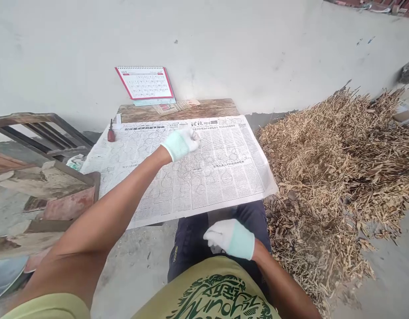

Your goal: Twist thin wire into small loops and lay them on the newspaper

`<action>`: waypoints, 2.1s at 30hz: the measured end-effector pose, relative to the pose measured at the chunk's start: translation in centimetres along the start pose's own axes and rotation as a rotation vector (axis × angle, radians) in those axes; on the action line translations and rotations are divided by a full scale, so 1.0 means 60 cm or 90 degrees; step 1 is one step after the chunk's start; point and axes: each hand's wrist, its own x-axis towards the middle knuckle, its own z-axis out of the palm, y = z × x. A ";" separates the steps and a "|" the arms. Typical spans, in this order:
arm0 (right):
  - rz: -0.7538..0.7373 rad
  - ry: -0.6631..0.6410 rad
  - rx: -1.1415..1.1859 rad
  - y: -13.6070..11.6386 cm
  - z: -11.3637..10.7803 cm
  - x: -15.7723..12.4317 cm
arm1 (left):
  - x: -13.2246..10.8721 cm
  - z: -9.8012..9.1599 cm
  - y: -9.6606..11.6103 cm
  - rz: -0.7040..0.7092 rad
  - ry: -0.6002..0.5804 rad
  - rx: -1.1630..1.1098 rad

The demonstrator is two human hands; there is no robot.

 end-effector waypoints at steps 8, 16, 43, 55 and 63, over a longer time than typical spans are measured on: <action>0.004 0.475 0.055 -0.048 -0.153 0.019 | -0.139 -0.006 0.048 0.007 -0.072 -0.014; 0.031 0.189 0.382 -0.064 -0.107 0.052 | -0.194 0.036 0.028 0.089 0.049 0.014; 0.127 0.228 0.170 -0.078 -0.048 0.085 | -0.303 0.139 -0.038 -0.122 0.084 -0.491; 0.175 0.181 0.160 -0.072 -0.020 0.089 | -0.316 0.146 -0.045 -0.166 0.081 -0.505; 0.080 0.096 -0.118 -0.061 -0.067 0.064 | -0.327 0.137 -0.060 -0.223 0.072 -0.414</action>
